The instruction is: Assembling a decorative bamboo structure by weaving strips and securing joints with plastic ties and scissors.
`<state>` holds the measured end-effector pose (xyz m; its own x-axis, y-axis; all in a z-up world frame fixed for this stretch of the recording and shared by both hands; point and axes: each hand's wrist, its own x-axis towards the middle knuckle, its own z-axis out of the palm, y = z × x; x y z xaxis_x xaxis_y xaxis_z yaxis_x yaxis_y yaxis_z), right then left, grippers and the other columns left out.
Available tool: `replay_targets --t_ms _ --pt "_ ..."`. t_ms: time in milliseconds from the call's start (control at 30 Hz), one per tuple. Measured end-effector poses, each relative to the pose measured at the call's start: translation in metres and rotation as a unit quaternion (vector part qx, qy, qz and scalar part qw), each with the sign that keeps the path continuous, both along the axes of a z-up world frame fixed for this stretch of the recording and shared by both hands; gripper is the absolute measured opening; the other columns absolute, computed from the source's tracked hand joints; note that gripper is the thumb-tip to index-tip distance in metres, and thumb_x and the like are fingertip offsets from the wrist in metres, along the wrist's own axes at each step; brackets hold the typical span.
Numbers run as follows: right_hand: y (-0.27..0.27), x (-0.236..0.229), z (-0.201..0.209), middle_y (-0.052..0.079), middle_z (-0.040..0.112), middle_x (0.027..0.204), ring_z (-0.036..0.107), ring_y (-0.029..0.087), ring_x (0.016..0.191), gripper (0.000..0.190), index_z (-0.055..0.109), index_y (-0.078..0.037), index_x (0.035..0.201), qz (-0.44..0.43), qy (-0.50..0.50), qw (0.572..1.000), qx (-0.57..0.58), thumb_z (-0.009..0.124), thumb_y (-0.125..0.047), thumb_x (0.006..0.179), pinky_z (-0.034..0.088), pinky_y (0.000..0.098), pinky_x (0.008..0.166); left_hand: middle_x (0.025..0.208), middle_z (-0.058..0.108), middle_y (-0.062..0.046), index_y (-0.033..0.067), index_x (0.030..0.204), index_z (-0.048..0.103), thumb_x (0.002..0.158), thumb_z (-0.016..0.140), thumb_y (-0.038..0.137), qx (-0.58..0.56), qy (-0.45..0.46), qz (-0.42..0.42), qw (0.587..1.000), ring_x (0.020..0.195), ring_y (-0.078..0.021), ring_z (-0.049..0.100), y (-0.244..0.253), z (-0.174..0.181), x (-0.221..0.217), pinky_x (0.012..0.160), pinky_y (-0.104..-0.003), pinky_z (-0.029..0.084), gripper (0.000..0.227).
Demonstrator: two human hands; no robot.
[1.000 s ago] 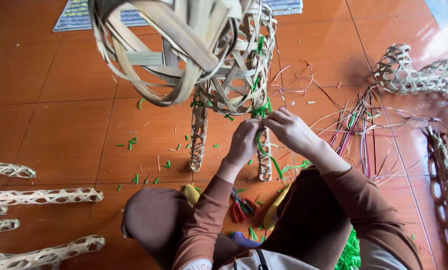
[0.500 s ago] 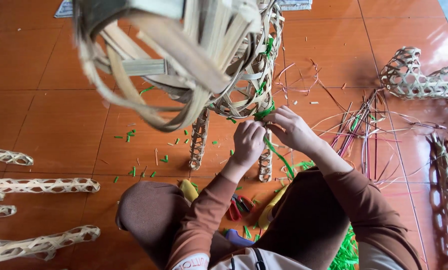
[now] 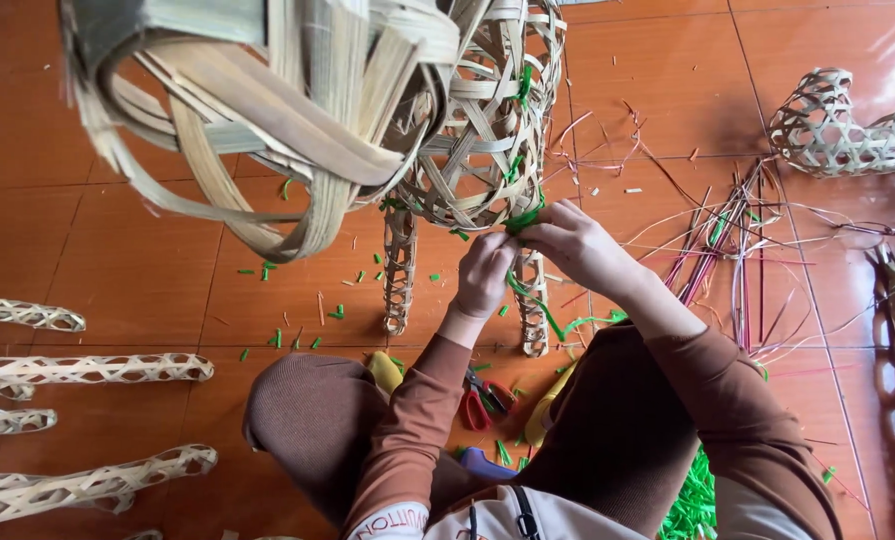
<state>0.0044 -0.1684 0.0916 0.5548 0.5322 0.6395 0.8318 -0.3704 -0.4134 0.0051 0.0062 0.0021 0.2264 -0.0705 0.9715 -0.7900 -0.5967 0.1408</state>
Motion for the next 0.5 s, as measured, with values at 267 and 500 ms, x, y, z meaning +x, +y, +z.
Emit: replay_targets --t_ms 267,500 --pt "-0.009 0.002 -0.023 0.003 0.050 0.078 0.056 0.021 0.076 0.017 0.054 -0.011 0.081 -0.167 -0.189 0.955 -0.157 0.057 -0.010 0.097 0.048 0.0300 0.065 0.079 0.055 -0.004 0.0070 0.082 0.063 0.093 0.068 0.012 0.072 0.081 0.056 0.993 0.066 -0.0212 0.059 0.022 -0.019 -0.012 0.061 -0.029 0.054 0.013" --pt "-0.003 -0.009 -0.021 0.008 0.052 0.080 0.060 0.027 0.069 0.007 0.060 -0.006 0.092 -0.166 0.007 0.986 -0.023 0.066 -0.003 0.092 0.051 0.0348 0.057 0.085 0.058 -0.004 0.0073 0.073 0.057 0.087 0.072 0.007 0.086 0.178 -0.053 0.979 0.069 -0.0230 0.062 0.010 0.024 -0.030 0.059 -0.033 0.055 0.021"
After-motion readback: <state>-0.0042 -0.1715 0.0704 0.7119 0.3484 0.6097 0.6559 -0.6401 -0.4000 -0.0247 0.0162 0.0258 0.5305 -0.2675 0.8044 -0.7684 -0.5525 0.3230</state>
